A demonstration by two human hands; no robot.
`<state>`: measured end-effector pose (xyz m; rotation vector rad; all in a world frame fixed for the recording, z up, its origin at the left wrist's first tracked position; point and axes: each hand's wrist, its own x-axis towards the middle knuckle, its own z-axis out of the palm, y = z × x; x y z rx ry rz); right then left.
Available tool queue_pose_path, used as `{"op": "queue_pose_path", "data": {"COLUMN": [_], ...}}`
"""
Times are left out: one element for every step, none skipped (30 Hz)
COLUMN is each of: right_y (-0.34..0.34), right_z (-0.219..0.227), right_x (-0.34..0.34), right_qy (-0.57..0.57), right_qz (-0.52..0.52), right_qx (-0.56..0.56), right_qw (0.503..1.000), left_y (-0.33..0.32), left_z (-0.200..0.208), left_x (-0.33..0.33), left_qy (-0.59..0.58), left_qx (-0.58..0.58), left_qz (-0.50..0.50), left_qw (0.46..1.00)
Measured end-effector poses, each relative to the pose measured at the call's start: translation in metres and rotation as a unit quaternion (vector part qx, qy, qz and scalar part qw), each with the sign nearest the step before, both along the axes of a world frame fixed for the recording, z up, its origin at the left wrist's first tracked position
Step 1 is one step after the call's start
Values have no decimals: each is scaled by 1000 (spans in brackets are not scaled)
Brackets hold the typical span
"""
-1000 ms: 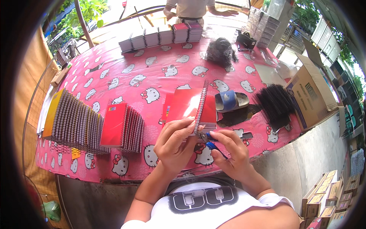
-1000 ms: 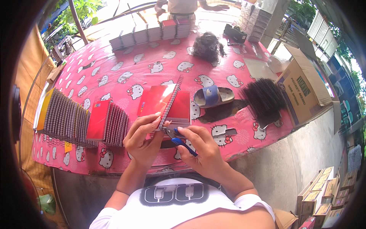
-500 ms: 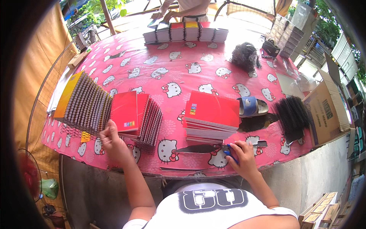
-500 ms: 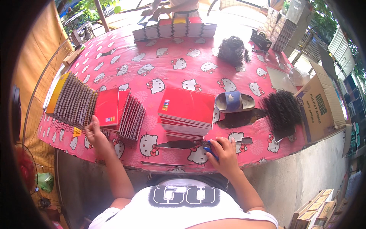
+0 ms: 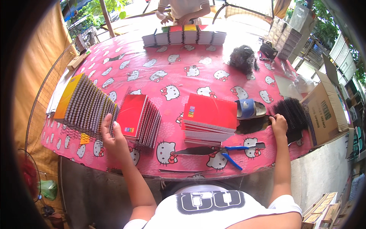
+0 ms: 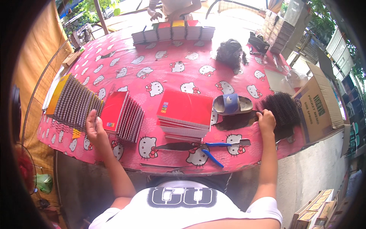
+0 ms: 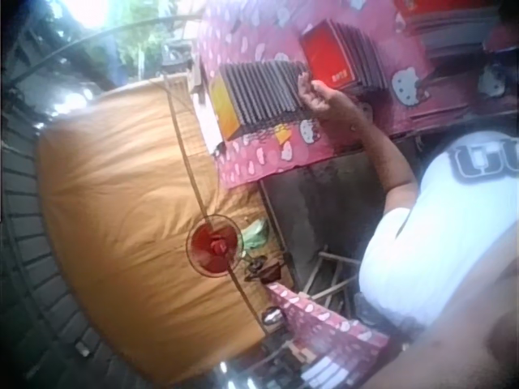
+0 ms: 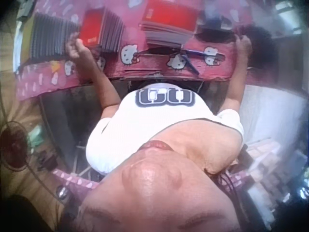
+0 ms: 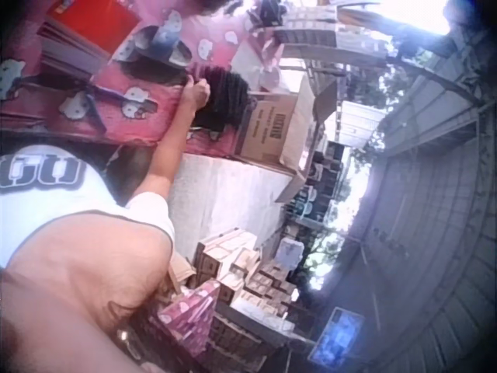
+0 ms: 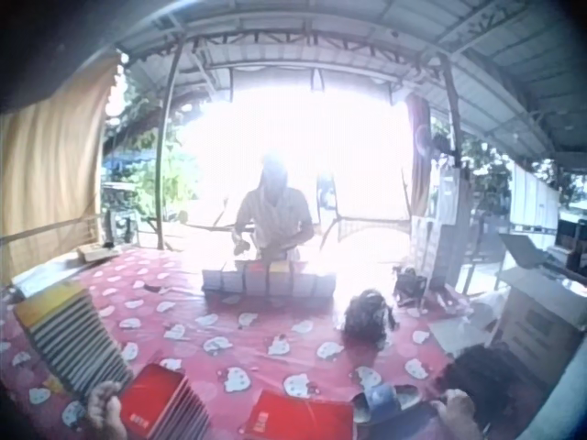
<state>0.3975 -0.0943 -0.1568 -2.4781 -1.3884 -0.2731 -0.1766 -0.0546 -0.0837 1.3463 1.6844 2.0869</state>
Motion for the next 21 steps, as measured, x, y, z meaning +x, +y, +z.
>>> {"op": "queue_pose_path", "data": {"right_y": [1, 3, 4, 6, 7, 3, 10, 18, 22, 21, 18, 14, 9, 2, -5, -9, -15, -19, -22, -25, -28], "right_z": [0, 2, 7, 19, 32, 39, 43, 48, 55, 58, 60, 60, 64, 69, 77, 90, 106, 120, 129, 136, 143], "right_x": [3, 2, 4, 3, -2, -3, -13, -22, -29, -31, -33, -32, -38, -43, -54, -73, -93, -110, -120, -128, -136], "right_qy": [-8, -15, 6, 2, -3, -7, -16, -27, -43, -43, -44, -45, 8, 61, 116, 157, 197, 236, 246, 255, 264], "right_qz": [5, 14, 31, 24, 16, -1, -6, -12, -21, 14, 50, 81, 132, 184, 236, 251, 262, 274, 298, 323, 347], "right_qx": [-16, -31, 2, 6, 10, 10, 8, 6, 7, 47, 86, 123, 143, 162, 177, 186, 191, 199, 209, 220, 230], "right_qw": [1000, 999, 1000, 1000, 1000, 1000, 1000, 1000, 999, 998, 994, 988, 981, 968, 948, 937, 925, 911, 898, 885, 870], "left_y": [-4, -11, -13, -17, -11, -3, 5, 15, 29, 41, 52, 59, 63, 67, 68, 68, 70, 70, 68, 64, 55], "left_z": [18, 39, 54, 71, 79, 85, 91, 95, 87, 83, 80, 79, 79, 80, 79, 78, 72, 69, 73, 78, 87], "left_x": [15, 26, 41, 66, 93, 125, 143, 161, 173, 181, 188, 197, 199, 198, 197, 193, 193, 191, 192, 189, 185], "left_qy": [56, 125, 189, 167, 180, 183, 239, 289, 342, 413, 481, 545, 516, 487, 456, 419, 379, 339, 327, 320, 312], "left_qx": [3, 30, 57, 37, 29, 13, 0, -13, -29, -75, -120, -162, -175, -188, -205, -177, -148, -119, -98, -70, -41], "left_qz": [28, 4, -24, -144, -248, -357, -389, -421, -411, -402, -389, -376, -411, -445, -478, -481, -486, -487, -481, -470, -459], "left_qw": [998, 992, 980, 975, 951, 916, 890, 860, 845, 814, 777, 731, 731, 728, 722, 750, 773, 796, 808, 820, 831]}}
